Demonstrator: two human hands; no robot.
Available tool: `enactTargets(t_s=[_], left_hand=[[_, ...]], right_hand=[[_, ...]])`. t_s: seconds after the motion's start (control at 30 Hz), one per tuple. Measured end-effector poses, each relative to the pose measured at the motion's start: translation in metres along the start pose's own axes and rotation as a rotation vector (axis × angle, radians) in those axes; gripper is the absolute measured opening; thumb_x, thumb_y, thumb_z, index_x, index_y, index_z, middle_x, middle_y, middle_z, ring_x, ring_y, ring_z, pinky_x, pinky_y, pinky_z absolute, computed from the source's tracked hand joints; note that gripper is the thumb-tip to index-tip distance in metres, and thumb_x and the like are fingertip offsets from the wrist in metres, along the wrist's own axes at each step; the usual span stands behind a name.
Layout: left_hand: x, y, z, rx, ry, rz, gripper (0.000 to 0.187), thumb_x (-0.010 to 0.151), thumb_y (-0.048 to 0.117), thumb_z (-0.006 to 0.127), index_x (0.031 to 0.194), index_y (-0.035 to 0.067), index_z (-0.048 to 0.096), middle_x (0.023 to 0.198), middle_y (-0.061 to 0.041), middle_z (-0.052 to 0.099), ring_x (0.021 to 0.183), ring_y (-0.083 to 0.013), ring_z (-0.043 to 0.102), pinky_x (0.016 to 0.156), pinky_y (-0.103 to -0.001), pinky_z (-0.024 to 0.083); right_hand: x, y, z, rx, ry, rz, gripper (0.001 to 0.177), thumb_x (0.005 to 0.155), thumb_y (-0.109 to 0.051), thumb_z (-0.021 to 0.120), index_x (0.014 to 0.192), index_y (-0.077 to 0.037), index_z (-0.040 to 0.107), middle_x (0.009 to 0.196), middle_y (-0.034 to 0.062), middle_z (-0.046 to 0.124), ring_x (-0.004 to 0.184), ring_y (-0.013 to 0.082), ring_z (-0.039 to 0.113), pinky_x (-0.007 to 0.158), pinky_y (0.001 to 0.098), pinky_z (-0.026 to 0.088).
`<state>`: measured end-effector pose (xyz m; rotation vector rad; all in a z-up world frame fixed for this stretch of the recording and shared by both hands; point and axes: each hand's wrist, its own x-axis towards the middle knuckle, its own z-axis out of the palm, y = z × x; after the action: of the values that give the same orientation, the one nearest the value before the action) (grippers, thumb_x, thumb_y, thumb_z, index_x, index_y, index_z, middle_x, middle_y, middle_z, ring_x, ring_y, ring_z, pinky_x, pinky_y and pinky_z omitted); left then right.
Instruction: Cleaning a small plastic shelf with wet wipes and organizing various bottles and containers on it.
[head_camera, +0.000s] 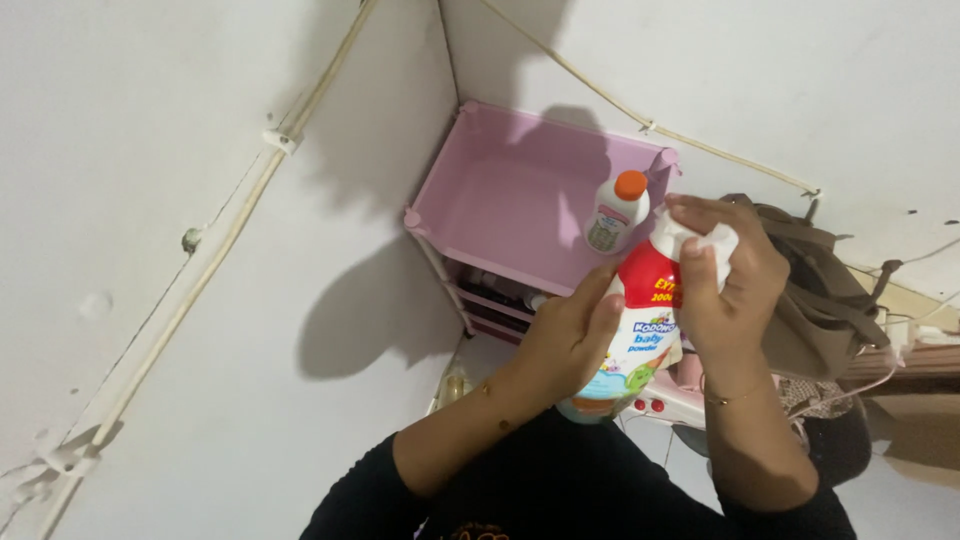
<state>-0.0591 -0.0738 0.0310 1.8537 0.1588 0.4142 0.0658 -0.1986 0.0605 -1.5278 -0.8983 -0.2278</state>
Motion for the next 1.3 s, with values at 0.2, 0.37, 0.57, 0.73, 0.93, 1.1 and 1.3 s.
enactTargets(t_s=[0.2,0.37,0.57,0.73,0.93,1.1,1.3], left_hand=[[0.006,0.001,-0.012,0.067,-0.039,-0.048,0.048,0.107,0.032,0.045,0.147,0.007,0.052,0.083,-0.02,0.072,0.078,-0.0345,0.075,0.071,-0.04,0.057],[0.01,-0.053,-0.005,-0.427,-0.318,-0.13,0.046,0.114,0.03,0.038,0.149,0.002,0.05,0.123,-0.012,0.069,0.11,-0.0168,0.065,0.098,-0.033,0.052],[0.014,-0.019,-0.008,-0.154,-0.204,-0.138,0.047,0.111,0.035,0.04,0.143,0.005,0.056,0.104,-0.016,0.074,0.094,-0.0222,0.071,0.085,-0.036,0.056],[0.022,-0.02,-0.012,0.076,-0.128,-0.135,0.046,0.109,0.039,0.04,0.141,0.01,0.057,0.093,-0.018,0.076,0.084,-0.0317,0.074,0.077,-0.043,0.057],[0.052,-0.073,-0.013,-0.184,0.111,-0.04,0.053,0.112,0.041,0.037,0.145,0.003,0.053,0.117,-0.018,0.071,0.104,-0.0259,0.069,0.092,-0.04,0.056],[0.061,-0.067,-0.034,-0.34,0.219,-0.059,0.057,0.111,0.044,0.034,0.142,0.0,0.055,0.118,-0.013,0.068,0.103,-0.0163,0.067,0.091,-0.032,0.057],[0.067,-0.097,-0.016,-0.695,-0.025,-0.012,0.058,0.111,0.049,0.04,0.143,0.001,0.042,0.126,-0.012,0.06,0.11,-0.014,0.061,0.095,-0.031,0.053]], right_hand=[[-0.008,0.022,0.0,-0.05,0.019,-0.134,0.034,0.117,-0.028,0.058,0.119,0.004,0.067,0.122,0.0175,0.071,0.114,0.0232,0.068,0.103,0.0298,0.052],[0.013,0.048,-0.03,0.348,-0.328,-0.069,0.034,0.1,-0.033,0.066,0.113,-0.002,0.069,0.107,0.0119,0.071,0.104,0.0197,0.069,0.094,0.0298,0.057],[0.035,0.006,-0.024,-0.12,-0.473,0.191,0.026,0.098,-0.022,0.061,0.1,0.003,0.069,0.087,0.0125,0.068,0.08,0.0209,0.062,0.077,0.0365,0.049],[0.028,0.019,-0.005,-0.317,-0.415,0.286,0.031,0.102,-0.027,0.057,0.115,-0.001,0.067,0.099,0.0159,0.068,0.086,0.0236,0.062,0.095,0.0379,0.048],[-0.052,0.065,0.049,-0.058,-0.171,0.139,0.068,0.108,-0.037,0.046,0.161,0.001,0.027,0.156,0.0243,0.036,0.133,0.0371,0.047,0.111,0.0449,0.043],[-0.111,0.053,0.064,-0.2,-0.29,-0.045,0.075,0.111,-0.036,0.052,0.165,0.002,0.015,0.171,0.0339,0.0,0.162,0.0488,0.016,0.126,0.0493,0.035],[-0.077,0.032,0.04,0.341,-0.087,0.443,0.09,0.099,-0.034,0.057,0.164,-0.001,0.004,0.171,0.0323,0.014,0.152,0.042,0.032,0.121,0.0463,0.032]])
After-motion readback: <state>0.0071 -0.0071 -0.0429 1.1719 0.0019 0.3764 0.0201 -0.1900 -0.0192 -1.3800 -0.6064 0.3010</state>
